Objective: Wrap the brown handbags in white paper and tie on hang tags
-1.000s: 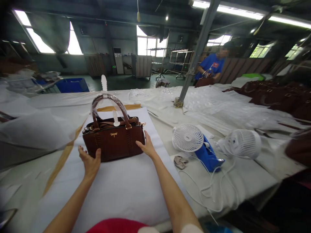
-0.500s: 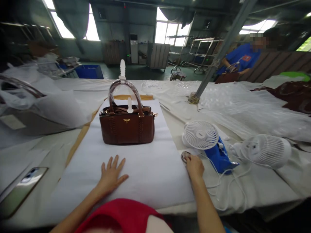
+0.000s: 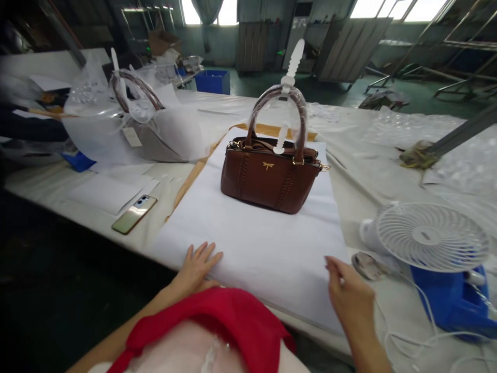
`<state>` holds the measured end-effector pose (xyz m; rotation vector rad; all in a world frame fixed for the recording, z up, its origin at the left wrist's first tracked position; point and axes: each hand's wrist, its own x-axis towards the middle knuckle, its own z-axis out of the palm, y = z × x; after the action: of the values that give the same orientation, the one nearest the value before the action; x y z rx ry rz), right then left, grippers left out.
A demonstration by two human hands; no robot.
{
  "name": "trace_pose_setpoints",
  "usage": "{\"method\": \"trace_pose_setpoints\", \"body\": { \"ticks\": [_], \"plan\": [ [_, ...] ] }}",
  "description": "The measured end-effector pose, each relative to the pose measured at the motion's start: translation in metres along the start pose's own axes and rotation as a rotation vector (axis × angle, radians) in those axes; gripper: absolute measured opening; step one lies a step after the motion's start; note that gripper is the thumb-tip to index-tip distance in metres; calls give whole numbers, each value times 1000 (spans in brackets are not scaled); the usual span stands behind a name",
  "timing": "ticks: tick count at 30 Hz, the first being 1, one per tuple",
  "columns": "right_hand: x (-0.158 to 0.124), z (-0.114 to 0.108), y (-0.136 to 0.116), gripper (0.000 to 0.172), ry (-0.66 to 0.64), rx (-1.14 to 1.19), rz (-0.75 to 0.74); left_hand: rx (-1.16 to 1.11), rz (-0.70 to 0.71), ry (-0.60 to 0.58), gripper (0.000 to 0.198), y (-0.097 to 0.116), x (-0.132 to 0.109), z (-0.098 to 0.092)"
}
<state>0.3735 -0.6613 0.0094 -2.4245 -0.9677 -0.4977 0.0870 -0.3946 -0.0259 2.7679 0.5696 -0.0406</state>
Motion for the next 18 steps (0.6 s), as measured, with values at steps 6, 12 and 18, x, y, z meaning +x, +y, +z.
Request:
{"method": "trace_pose_setpoints", "body": {
  "ticks": [6,12,18],
  "plan": [
    [-33,31,-98,28,-513,372,-207,-36,37,130,71,-3,-12,-10],
    [-42,56,-102,9,-644,204,-230,-10,45,98,72,-4,-15,-4],
    [-26,51,-99,24,-701,426,-178,28,136,75,84,3,-3,-9]
  ]
}}
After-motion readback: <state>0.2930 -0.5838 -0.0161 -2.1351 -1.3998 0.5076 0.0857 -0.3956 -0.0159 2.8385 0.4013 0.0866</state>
